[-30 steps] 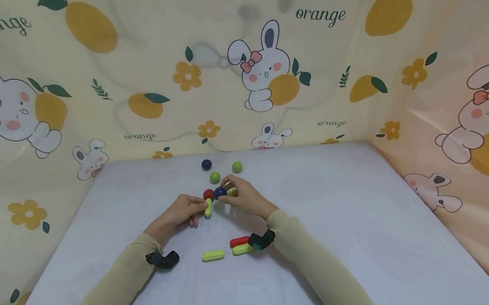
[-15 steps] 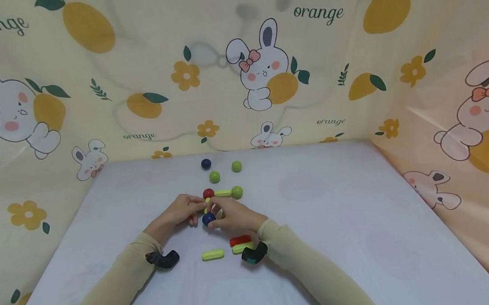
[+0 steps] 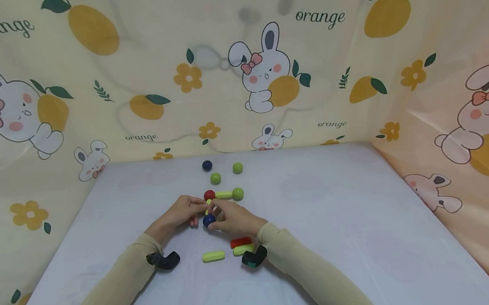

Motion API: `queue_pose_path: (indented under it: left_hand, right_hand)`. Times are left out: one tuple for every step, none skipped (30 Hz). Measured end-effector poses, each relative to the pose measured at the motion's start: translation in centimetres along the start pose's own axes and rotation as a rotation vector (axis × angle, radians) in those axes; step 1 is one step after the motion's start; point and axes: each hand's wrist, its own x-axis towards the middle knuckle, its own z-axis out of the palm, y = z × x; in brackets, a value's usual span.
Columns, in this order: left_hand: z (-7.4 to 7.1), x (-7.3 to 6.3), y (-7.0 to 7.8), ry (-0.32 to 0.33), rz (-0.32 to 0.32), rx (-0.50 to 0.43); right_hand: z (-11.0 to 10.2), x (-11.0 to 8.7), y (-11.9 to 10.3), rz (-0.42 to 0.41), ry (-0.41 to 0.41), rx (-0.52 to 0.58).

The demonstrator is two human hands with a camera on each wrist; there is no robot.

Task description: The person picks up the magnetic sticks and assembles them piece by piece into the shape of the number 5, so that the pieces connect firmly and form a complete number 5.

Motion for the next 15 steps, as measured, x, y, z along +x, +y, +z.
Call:
queue_pose_path:
  left_hand:
    - [-0.01,-0.01,0.04,0.001,-0.006,-0.006]
    - [-0.02,-0.02,0.06,0.001,-0.007,-0.006]
    - [-0.03,-0.06,0.10,0.003,-0.009,-0.005]
    - [0.00,-0.07,0.14,0.003,-0.011,-0.004]
    - [0.00,-0.09,0.17,0.006,-0.012,-0.001]
    - [0.03,-0.09,0.18,0.008,-0.017,-0.002]
    - [0.06,-0.11,0.20,0.011,-0.019,-0.002]
    - [0.08,-0.11,0.20,0.013,-0.019,0.001]
    - [0.10,-0.12,0.21,0.014,-0.021,0.003]
    - [0.12,-0.12,0.21,0.013,-0.025,0.000]
    - [0.10,-0.13,0.19,0.010,-0.022,0.004]
    - [0.10,-0.15,0.20,0.006,-0.024,0.004]
    - [0.07,-0.17,0.22,0.002,-0.020,0.007]
    - [0.03,-0.18,0.25,-0.003,-0.020,0.006]
    - [0.00,-0.19,0.28,-0.010,-0.015,0.009]
  right_hand:
    - [0.03,0.06,0.07,0.004,-0.001,0.003]
    - [0.08,0.12,0.15,0.008,-0.001,0.004]
    - [0.12,0.16,0.22,0.010,-0.001,0.006]
    - [0.15,0.19,0.32,0.009,-0.001,0.011]
    - [0.18,0.21,0.39,0.009,0.000,0.014]
    - [0.20,0.22,0.45,0.008,0.002,0.019]
    - [0.23,0.21,0.48,0.009,0.004,0.023]
    - [0.25,0.21,0.49,0.008,0.005,0.026]
    - [0.25,0.19,0.52,0.008,0.006,0.028]
    - [0.25,0.18,0.53,0.007,0.008,0.031]
    - [0.26,0.18,0.54,0.008,0.008,0.034]
    - [0.24,0.19,0.59,0.007,0.008,0.036]
    - [0.23,0.21,0.64,0.008,0.009,0.037]
    - [0.18,0.23,0.69,0.010,0.011,0.040]
    - [0.11,0.25,0.74,0.007,0.014,0.042]
